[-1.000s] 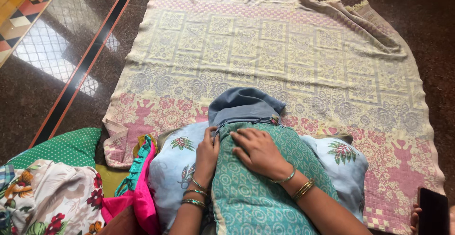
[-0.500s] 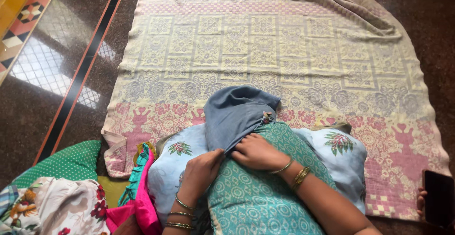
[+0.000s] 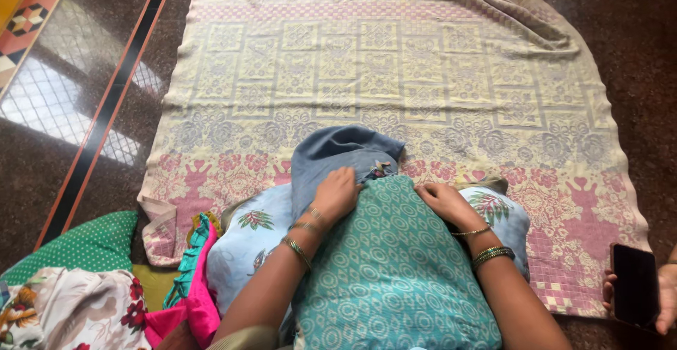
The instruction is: The person inserts a patterned pillow into a gray pillow cover while seated on the floor. They pull the cover over the pillow, adjust the edges, and smooth the surface to complete the task.
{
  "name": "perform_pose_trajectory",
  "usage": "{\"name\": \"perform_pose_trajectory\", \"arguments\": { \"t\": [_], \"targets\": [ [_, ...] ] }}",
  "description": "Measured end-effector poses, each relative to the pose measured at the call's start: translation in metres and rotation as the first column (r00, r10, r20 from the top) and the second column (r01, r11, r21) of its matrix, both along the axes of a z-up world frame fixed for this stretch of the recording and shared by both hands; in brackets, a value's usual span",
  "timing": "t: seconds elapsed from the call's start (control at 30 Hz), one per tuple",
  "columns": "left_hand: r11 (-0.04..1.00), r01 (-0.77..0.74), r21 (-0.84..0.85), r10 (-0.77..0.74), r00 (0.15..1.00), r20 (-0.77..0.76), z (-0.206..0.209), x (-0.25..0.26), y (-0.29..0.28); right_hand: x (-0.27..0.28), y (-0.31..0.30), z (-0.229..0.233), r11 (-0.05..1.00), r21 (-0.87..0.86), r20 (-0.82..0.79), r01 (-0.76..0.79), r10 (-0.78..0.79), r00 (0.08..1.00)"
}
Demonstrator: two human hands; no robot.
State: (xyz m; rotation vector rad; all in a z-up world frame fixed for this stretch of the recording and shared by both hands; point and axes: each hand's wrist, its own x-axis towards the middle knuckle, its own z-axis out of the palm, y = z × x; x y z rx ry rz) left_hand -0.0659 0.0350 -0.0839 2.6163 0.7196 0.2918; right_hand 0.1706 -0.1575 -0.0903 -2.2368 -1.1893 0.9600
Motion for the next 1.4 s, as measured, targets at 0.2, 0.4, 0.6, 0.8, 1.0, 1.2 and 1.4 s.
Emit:
{"name": "perform_pose_trajectory", "arguments": {
  "t": [0.2, 0.4, 0.6, 0.8, 1.0, 1.2, 1.4],
  "targets": [
    [0.998, 0.038, -0.058, -0.052, 0.962, -0.267, -0.036, 0.092, 0.015, -0.001, 0.012, 0.012, 0.991, -0.039, -0.057, -0.128, 0.126, 0.99],
    [0.962, -0.093, -0.258, 0.103, 0.994, 0.026, 0.0, 0.067, -0.002, -0.024, 0.014, 0.024, 0.975, 0.198, -0.274, 0.096, -0.039, 0.961],
    [0.815, 0.112, -0.568, 0.381, 0.634, 0.672, 0.053, 0.019, -0.016, -0.063, 0.014, 0.144, 0.865, 0.488, -0.204, 0.117, -0.018, 0.979],
    [0.519, 0.421, -0.744, 0.834, -0.061, 0.548, 0.063, 0.02, -0.033, -0.113, 0.052, 0.262, 0.685, 0.666, 0.204, -0.296, 0.215, 0.955],
    [0.563, 0.239, -0.791, 0.813, 0.01, 0.582, -0.028, 0.011, -0.022, -0.155, 0.092, 0.231, 0.71, 0.628, 0.21, -0.319, 0.241, 0.948],
    [0.657, -0.022, -0.753, 0.701, 0.385, 0.6, -0.11, -0.04, 0.022, -0.164, 0.121, 0.17, 0.805, 0.577, 0.023, -0.142, 0.158, 0.987],
    [0.726, -0.24, -0.645, 0.653, 0.533, 0.538, -0.069, -0.085, 0.097, -0.192, 0.153, 0.128, 0.776, 0.565, 0.14, -0.282, 0.246, 0.959]
  ]
}}
